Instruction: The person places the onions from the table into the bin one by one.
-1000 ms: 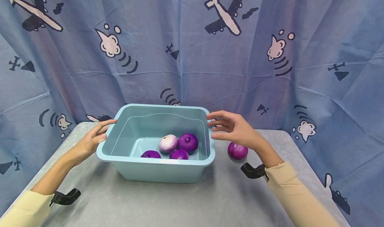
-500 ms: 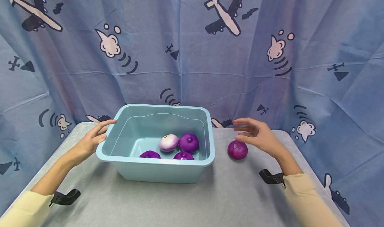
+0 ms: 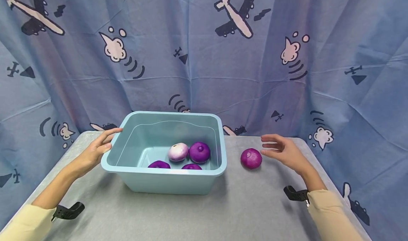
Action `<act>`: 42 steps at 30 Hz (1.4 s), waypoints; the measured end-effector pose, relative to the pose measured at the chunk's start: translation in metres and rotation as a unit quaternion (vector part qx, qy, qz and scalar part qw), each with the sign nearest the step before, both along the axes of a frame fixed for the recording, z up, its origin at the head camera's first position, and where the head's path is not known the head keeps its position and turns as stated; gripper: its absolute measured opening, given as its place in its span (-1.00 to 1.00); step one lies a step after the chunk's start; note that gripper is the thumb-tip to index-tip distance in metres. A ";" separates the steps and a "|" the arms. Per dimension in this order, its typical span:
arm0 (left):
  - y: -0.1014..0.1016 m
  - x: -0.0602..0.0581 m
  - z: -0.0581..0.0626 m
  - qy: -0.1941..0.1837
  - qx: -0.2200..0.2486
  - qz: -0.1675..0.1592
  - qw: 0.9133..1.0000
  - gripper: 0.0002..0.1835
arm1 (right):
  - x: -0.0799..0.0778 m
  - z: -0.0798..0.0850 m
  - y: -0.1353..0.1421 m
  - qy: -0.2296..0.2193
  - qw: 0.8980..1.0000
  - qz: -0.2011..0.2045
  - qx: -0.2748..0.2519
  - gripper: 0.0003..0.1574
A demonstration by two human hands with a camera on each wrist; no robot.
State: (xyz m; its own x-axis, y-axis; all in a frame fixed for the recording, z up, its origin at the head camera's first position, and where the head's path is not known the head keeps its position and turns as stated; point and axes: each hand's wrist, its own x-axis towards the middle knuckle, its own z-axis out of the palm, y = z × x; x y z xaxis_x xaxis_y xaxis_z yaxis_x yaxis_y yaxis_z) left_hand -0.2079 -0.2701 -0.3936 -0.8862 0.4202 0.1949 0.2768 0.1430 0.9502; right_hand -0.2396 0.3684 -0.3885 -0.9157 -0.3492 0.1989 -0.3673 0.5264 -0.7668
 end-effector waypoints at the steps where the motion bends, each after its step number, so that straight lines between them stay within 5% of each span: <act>1: 0.000 0.000 0.000 -0.001 0.000 0.000 1.000 -0.44 | -0.001 -0.003 0.001 -0.001 1.000 0.002 -0.001 -0.36; 24: 0.001 0.002 0.002 -0.010 -0.007 0.007 1.000 -0.46 | -0.009 -0.049 -0.007 -0.110 0.994 0.022 -0.002 0.15; 42: 0.002 0.001 0.001 -0.002 0.002 -0.003 1.000 -0.47 | -0.015 -0.068 -0.010 -0.084 0.996 0.004 -0.038 -0.09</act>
State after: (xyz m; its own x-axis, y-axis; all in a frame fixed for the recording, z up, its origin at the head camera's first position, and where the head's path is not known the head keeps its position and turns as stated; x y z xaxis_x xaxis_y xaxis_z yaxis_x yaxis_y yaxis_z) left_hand -0.2070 -0.2685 -0.3929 -0.8844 0.4251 0.1928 0.2739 0.1382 0.9518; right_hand -0.2543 0.3588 -0.4562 -0.9352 -0.3474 0.0686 -0.2345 0.4623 -0.8552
